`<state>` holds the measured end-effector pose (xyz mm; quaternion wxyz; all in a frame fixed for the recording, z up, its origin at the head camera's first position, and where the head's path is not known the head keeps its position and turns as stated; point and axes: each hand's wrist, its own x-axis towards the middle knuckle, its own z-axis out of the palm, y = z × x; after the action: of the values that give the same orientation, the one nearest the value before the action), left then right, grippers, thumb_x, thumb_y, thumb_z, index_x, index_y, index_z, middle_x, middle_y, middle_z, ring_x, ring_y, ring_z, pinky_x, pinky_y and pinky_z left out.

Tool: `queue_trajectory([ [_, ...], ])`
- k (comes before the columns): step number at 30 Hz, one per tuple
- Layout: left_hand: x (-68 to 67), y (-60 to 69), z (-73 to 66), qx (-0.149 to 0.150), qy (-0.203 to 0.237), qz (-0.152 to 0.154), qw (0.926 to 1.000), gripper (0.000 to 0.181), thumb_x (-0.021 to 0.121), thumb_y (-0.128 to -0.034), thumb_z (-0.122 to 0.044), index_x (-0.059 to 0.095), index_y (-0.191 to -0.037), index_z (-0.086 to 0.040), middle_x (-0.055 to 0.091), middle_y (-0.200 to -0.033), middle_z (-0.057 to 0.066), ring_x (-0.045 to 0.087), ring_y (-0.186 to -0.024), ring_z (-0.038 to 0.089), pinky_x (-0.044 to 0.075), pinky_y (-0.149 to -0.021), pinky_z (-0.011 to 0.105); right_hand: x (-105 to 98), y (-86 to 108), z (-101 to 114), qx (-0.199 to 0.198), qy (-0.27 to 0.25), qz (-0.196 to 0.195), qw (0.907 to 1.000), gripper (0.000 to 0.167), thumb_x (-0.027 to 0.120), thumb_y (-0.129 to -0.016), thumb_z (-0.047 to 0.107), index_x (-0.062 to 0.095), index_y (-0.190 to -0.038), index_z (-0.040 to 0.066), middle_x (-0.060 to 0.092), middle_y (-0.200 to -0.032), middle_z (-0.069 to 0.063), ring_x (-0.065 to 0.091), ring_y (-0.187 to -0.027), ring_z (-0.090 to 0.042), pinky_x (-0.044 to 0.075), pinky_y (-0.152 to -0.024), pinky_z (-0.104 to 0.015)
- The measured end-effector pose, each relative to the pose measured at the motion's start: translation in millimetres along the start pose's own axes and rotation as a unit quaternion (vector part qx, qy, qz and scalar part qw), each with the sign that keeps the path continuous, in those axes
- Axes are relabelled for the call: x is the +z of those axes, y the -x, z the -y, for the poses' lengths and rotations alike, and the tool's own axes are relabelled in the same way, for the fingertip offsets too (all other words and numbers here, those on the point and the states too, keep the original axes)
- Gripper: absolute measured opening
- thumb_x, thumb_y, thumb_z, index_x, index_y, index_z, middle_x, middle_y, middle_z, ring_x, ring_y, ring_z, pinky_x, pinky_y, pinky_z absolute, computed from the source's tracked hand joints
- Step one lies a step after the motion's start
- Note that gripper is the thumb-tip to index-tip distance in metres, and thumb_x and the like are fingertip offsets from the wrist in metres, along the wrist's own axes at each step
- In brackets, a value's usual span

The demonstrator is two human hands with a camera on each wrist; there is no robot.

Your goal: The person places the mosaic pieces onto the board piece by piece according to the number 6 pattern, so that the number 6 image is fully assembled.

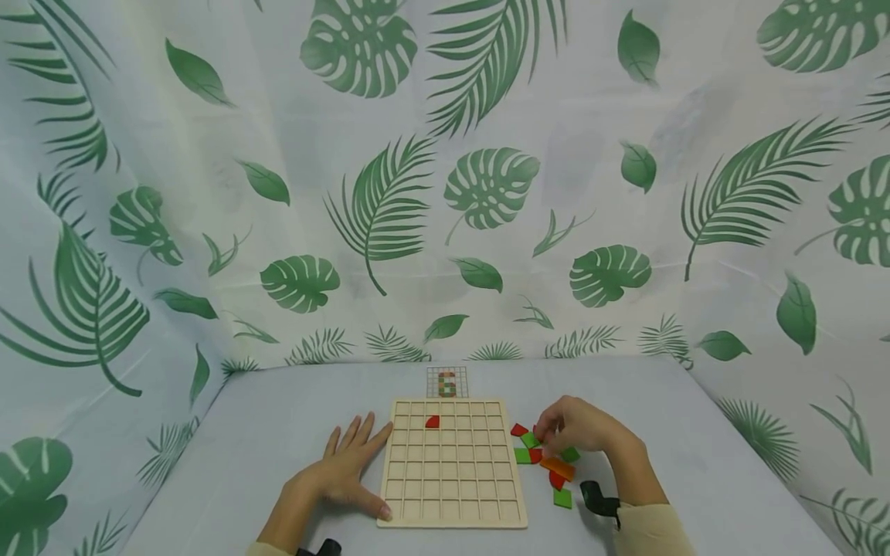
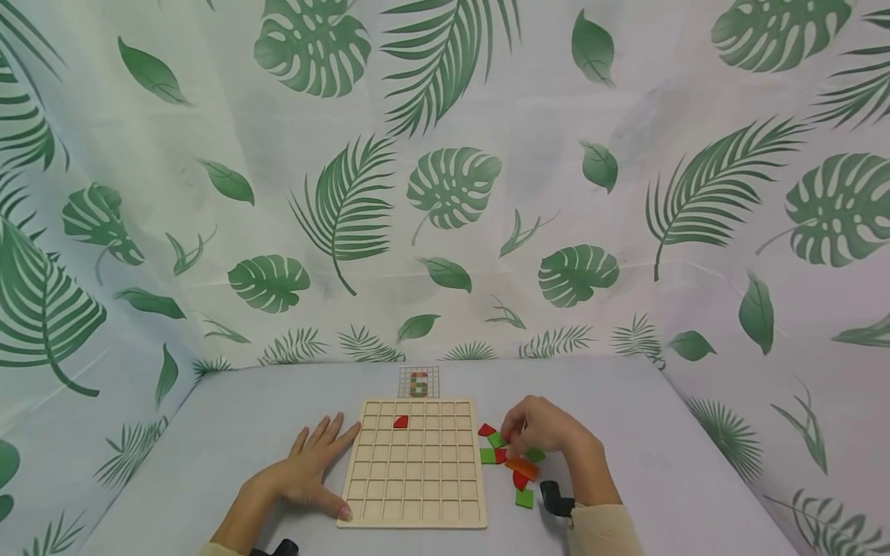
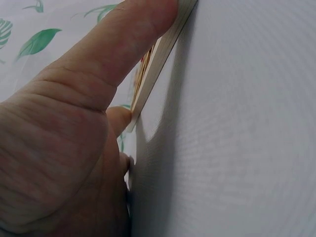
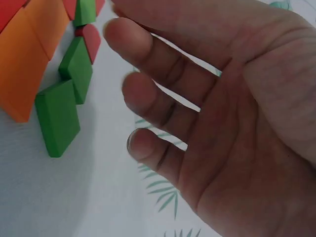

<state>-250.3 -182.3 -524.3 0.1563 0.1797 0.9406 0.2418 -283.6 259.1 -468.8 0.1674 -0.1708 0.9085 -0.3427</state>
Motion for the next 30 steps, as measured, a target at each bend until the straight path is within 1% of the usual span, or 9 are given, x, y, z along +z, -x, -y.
queue_trajectory([
  [2, 0.4, 0.3, 0.4, 0.0, 0.001, 0.0, 1.0, 0.142, 0.091, -0.054, -0.073, 0.022, -0.168, -0.024, 0.0, -0.175, 0.019, -0.007, -0.162, 0.043, -0.009, -0.125, 0.071, 1, 0.3, -2, 0.002, 0.003, 0.011, 0.9999, 0.01, 0.085, -0.081, 0.005, 0.078, -0.087, 0.009, 0.063, -0.071, 0.0, 0.055, -0.066, -0.016, 0.044, -0.059, -0.03],
  [4, 0.5, 0.8, 0.3, -0.001, 0.003, 0.001, 1.0, 0.142, 0.092, -0.0542, -0.072, 0.022, -0.168, -0.025, 0.0, -0.175, 0.018, -0.007, -0.162, 0.043, -0.008, -0.125, 0.071, 2, -0.1, -4, 0.013, 0.017, 0.013, 0.9997, 0.011, 0.087, -0.079, 0.007, 0.076, -0.082, 0.01, 0.061, -0.069, 0.001, 0.054, -0.065, -0.016, 0.042, -0.059, -0.03],
  [6, 0.1, 1.6, -0.7, -0.002, 0.004, 0.001, 1.0, 0.141, 0.092, -0.0545, -0.071, 0.022, -0.168, -0.024, 0.0, -0.175, 0.018, -0.007, -0.162, 0.043, -0.008, -0.125, 0.071, 4, -0.9, -4, 0.035, 0.032, 0.01, 0.9988, 0.017, 0.091, -0.076, 0.011, 0.074, -0.078, 0.011, 0.06, -0.068, 0.001, 0.054, -0.066, -0.017, 0.043, -0.059, -0.031],
  [10, 0.0, 2.4, -1.8, -0.001, 0.004, 0.0, 1.0, 0.141, 0.093, -0.0552, -0.069, 0.022, -0.168, -0.023, 0.001, -0.175, 0.019, -0.006, -0.162, 0.043, -0.008, -0.125, 0.071, 9, -3.3, -3, 0.084, 0.067, 0.0, 0.9941, 0.025, 0.095, -0.073, 0.014, 0.07, -0.073, 0.012, 0.064, -0.071, 0.0, 0.057, -0.069, -0.018, 0.046, -0.062, -0.031],
  [14, 0.0, 2.1, -2.0, 0.001, 0.004, -0.001, 1.0, 0.141, 0.093, -0.0553, -0.069, 0.022, -0.168, -0.023, 0.0, -0.175, 0.019, -0.006, -0.162, 0.043, -0.008, -0.125, 0.071, 14, -4.7, 2, 0.104, 0.099, -0.01, 0.9896, 0.028, 0.096, -0.07, 0.015, 0.069, -0.071, 0.013, 0.063, -0.07, -0.001, 0.056, -0.067, -0.017, 0.045, -0.06, -0.03],
  [17, 0.2, 1.5, -1.0, 0.002, 0.003, -0.001, 1.0, 0.141, 0.093, -0.0551, -0.07, 0.022, -0.168, -0.024, 0.0, -0.175, 0.018, -0.006, -0.162, 0.043, -0.008, -0.125, 0.071, 16, -4.6, 7, 0.108, 0.109, -0.015, 0.9881, 0.029, 0.097, -0.069, 0.015, 0.068, -0.071, 0.012, 0.062, -0.071, -0.001, 0.056, -0.066, -0.017, 0.044, -0.059, -0.03],
  [22, 0.5, 1.0, 0.9, 0.006, 0.005, -0.002, 1.0, 0.141, 0.092, -0.0547, -0.072, 0.022, -0.168, -0.024, 0.0, -0.175, 0.019, -0.006, -0.162, 0.043, -0.008, -0.125, 0.071, 17, -4.5, 8, 0.107, 0.102, -0.014, 0.989, 0.03, 0.097, -0.069, 0.013, 0.067, -0.07, 0.011, 0.06, -0.067, -0.001, 0.054, -0.064, -0.017, 0.042, -0.058, -0.03],
  [28, -0.6, 1.2, 0.9, 0.008, 0.008, -0.002, 0.9999, 0.142, 0.092, -0.0542, -0.073, 0.021, -0.168, -0.025, -0.001, -0.175, 0.018, -0.007, -0.162, 0.043, -0.009, -0.125, 0.071, 13, -2.5, 4, 0.09, 0.077, -0.001, 0.9929, 0.03, 0.096, -0.071, 0.014, 0.065, -0.069, 0.012, 0.059, -0.065, 0.001, 0.055, -0.063, -0.016, 0.042, -0.058, -0.03],
  [30, -1.0, 1.4, 0.7, 0.01, 0.007, -0.003, 0.9999, 0.142, 0.092, -0.0543, -0.072, 0.021, -0.168, -0.024, -0.001, -0.175, 0.019, -0.007, -0.162, 0.044, -0.009, -0.125, 0.071, 8, -1.3, 4, 0.074, 0.066, -0.001, 0.9951, 0.03, 0.095, -0.072, 0.015, 0.065, -0.07, 0.012, 0.059, -0.064, 0.001, 0.055, -0.063, -0.016, 0.042, -0.057, -0.029],
])
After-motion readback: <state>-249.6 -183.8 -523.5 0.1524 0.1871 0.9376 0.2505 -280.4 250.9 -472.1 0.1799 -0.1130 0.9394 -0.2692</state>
